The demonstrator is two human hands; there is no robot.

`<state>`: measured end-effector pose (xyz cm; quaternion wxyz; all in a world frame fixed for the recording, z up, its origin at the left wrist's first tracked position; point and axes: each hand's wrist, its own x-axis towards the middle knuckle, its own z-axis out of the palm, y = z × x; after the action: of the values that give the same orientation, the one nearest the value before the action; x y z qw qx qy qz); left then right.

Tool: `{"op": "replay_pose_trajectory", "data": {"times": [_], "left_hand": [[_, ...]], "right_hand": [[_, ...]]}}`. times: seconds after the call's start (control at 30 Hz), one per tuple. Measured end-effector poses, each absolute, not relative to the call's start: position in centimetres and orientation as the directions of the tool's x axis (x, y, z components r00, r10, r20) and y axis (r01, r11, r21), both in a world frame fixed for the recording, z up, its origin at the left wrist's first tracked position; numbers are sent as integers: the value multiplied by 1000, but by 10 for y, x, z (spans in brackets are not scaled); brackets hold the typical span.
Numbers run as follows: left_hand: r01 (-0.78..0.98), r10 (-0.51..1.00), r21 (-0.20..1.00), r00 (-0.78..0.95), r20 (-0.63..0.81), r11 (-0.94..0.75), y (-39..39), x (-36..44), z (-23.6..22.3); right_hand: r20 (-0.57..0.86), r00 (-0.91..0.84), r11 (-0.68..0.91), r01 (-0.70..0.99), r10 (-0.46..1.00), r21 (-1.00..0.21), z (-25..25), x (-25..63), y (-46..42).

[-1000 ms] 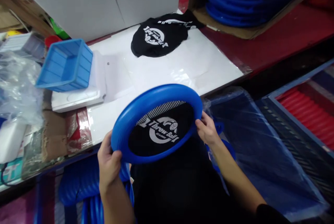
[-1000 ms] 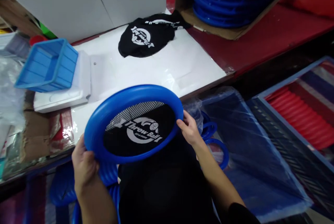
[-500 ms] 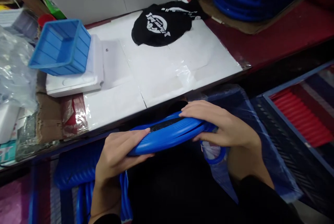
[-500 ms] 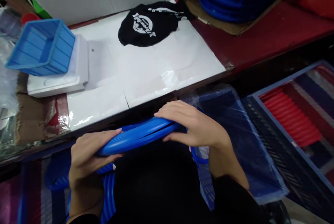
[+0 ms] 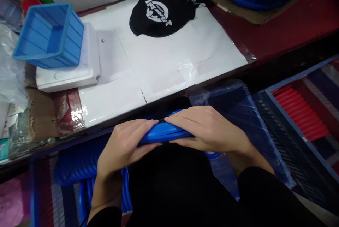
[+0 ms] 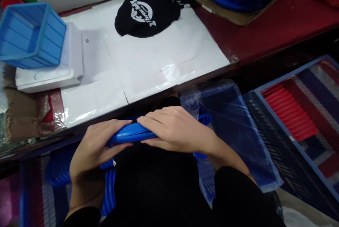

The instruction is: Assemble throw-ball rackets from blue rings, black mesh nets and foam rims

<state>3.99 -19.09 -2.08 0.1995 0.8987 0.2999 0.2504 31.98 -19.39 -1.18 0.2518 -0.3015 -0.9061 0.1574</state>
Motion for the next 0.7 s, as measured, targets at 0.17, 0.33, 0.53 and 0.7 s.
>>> {"op": "replay_pose_trajectory", "data": {"times": [0.17, 0.33, 0.53, 0.7], "left_hand": [[308, 670, 652, 608, 425, -693, -180, 14, -35], [267, 738, 773, 576, 352, -576, -177, -1, -45], [332, 697, 659, 578, 423, -675, -180, 21, -28], [319, 678, 644, 587, 441, -695, -183, 30, -19]], "right_hand": [[288, -694, 723, 482, 660, -495, -8, 338, -190], [274, -672, 678, 460, 688, -573, -13, 353, -188], [251, -667, 645, 446, 702, -620, -7, 351, -191], [265, -669, 679, 487, 695, -550, -3, 357, -199]]}}
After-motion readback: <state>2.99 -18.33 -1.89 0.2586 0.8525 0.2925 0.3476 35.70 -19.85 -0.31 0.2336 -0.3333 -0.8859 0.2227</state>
